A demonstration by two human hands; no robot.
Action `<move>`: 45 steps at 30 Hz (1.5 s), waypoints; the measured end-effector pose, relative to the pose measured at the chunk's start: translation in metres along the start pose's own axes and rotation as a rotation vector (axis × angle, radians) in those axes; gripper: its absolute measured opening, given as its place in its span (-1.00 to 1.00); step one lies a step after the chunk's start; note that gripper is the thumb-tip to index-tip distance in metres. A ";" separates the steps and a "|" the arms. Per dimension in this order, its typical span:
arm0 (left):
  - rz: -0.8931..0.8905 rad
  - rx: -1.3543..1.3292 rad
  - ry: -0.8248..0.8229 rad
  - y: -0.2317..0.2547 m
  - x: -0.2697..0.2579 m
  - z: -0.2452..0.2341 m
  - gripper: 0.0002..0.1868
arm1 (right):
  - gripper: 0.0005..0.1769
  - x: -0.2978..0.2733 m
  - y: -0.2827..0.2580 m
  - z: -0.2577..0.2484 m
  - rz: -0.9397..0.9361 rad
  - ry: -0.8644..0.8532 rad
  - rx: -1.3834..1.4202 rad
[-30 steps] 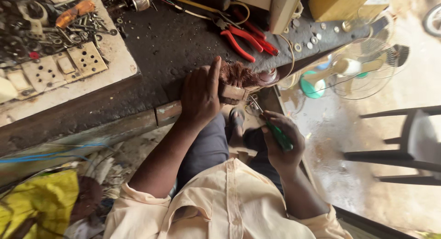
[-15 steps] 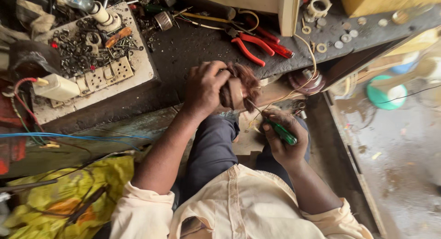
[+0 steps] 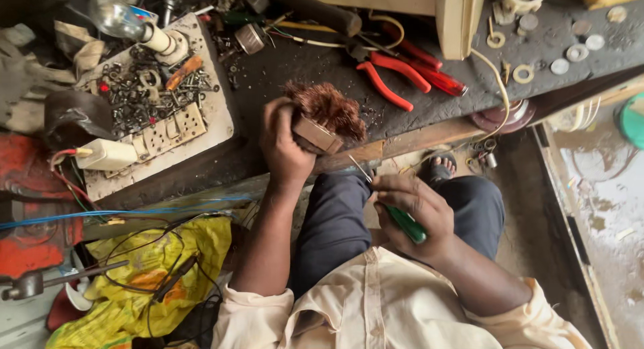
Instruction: The person holds a copper wire coil and uses a green-handled screwdriver to scrape and clean the surface of a small rectangular metal component attached to the coil. The person continues to scrape the component and adjust the coil on the workbench.
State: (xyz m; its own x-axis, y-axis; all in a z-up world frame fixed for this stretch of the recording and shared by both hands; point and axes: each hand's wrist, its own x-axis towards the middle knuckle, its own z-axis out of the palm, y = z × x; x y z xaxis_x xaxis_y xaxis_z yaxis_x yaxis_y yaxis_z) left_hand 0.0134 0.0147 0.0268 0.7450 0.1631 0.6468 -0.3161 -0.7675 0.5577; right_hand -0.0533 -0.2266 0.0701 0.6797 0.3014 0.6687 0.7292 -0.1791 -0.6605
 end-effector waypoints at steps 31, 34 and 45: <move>-0.037 -0.022 -0.111 -0.014 -0.004 0.002 -0.59 | -0.60 0.079 0.014 -0.005 -0.008 -0.423 -0.122; -0.013 -0.010 -0.120 -0.014 -0.005 0.001 -0.57 | -0.58 0.085 0.006 -0.003 0.015 -0.489 -0.182; 0.079 -0.098 -0.091 -0.005 0.000 -0.005 -0.43 | -0.63 0.061 0.026 0.025 -0.111 -0.321 -0.252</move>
State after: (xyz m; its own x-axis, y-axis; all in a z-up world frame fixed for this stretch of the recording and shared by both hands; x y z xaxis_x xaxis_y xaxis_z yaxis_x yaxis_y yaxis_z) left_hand 0.0118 0.0220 0.0267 0.7642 0.0447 0.6435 -0.4284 -0.7106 0.5581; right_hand 0.0052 -0.1897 0.0856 0.5659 0.6013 0.5641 0.8201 -0.3406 -0.4598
